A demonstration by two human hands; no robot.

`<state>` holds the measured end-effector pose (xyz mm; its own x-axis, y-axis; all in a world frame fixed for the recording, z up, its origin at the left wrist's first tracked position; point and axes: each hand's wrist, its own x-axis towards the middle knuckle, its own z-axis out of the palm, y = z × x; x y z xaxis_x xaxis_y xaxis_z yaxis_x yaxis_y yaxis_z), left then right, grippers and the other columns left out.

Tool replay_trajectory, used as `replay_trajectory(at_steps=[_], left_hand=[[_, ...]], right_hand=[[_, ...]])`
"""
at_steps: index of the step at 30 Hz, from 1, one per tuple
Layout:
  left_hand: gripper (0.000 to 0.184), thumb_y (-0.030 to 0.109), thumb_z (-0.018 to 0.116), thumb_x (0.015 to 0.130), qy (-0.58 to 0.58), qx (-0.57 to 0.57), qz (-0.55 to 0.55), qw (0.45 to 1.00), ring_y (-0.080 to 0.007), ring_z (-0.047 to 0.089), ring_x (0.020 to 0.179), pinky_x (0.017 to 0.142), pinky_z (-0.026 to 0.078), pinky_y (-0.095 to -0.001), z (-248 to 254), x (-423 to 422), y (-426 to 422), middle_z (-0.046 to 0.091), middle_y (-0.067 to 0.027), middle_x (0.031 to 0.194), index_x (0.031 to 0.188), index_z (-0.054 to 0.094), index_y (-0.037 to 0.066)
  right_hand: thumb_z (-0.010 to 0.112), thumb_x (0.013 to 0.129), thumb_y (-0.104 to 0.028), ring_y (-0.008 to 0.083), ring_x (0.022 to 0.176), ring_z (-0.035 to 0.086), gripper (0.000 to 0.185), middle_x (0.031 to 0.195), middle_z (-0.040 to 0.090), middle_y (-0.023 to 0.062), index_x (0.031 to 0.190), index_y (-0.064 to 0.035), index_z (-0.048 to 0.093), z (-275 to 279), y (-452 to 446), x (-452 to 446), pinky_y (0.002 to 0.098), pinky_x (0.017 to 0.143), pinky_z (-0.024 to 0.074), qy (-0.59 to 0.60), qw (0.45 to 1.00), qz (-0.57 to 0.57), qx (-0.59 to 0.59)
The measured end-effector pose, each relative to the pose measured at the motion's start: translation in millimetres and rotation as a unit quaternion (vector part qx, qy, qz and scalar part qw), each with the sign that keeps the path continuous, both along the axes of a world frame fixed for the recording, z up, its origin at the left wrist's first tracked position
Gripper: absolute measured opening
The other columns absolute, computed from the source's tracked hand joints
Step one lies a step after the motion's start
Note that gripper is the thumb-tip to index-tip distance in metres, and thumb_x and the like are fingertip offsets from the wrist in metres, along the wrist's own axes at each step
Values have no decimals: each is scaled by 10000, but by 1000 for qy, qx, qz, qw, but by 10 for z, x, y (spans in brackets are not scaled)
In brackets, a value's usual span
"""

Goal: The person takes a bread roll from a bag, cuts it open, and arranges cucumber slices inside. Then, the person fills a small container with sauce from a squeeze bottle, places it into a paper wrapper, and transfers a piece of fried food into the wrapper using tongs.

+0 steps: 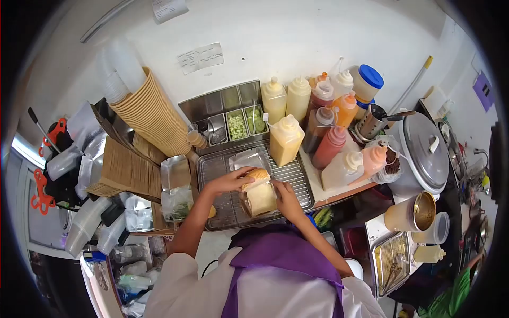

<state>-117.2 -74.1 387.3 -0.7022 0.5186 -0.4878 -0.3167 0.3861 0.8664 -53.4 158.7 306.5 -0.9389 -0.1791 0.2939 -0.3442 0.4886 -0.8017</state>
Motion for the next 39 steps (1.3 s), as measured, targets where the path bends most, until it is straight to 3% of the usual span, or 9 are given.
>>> replay_trajectory(at_steps=[4,8,10,16,19,25,31,39], left_hand=[[577,356,537,942,-55,52,33,997,-174,453,1182,960,411,-319,-176,-19,76,462,-74,1302,1418,349,88],[548,383,525,943,-45,92,39,994,-158,470,1149,914,436,-315,-312,52,136,478,-61,1273,1386,386,92],[547,346,516,943,-38,94,28,994,-166,454,1186,968,407,-325,-304,61,143,462,-68,1294,1396,366,80],[501,323,522,949,-54,150,64,985,-149,463,1172,962,406,-306,-412,70,157,479,-67,1273,1369,399,79],[500,293,534,944,-56,164,61,983,-151,464,1180,971,401,-302,-440,60,168,475,-72,1286,1370,395,69],[508,252,554,932,-76,193,81,975,-165,455,1206,1009,381,-304,-393,80,196,469,-81,1304,1371,391,55],[518,235,558,922,-78,217,75,970,-180,455,1216,1013,387,-308,-400,100,201,465,-96,1315,1369,386,37],[551,257,544,919,-93,261,108,955,-192,472,1207,1013,391,-333,-453,160,138,466,-107,1320,1380,359,17]], right_hand=[[674,762,-140,354,910,561,299,964,564,172,1029,-38,588,31,-43,-42,417,817,460,-36,997,-52,47],[780,700,-320,341,909,565,401,927,553,148,913,-58,563,108,-116,-95,422,788,469,-131,976,-110,136],[797,673,-365,337,936,564,455,933,549,138,907,-65,546,90,-118,-108,429,787,472,-158,971,-113,137],[772,700,-386,330,1066,536,525,1081,541,125,1051,-86,521,176,-130,-68,529,850,436,-205,957,-106,176],[776,691,-393,339,1061,550,515,1041,558,130,1017,-83,525,131,-171,-85,525,831,453,-182,951,-137,208],[737,717,-436,349,1091,548,582,1096,564,131,1148,-92,551,183,-184,-110,540,863,446,-201,940,-123,247],[714,724,-467,345,1107,526,468,1127,538,128,1065,-149,675,133,-144,-106,558,868,435,-223,944,-101,222],[717,710,-482,328,1134,506,440,1137,524,119,1032,-182,704,139,-124,-166,558,900,412,-263,938,-80,213]])
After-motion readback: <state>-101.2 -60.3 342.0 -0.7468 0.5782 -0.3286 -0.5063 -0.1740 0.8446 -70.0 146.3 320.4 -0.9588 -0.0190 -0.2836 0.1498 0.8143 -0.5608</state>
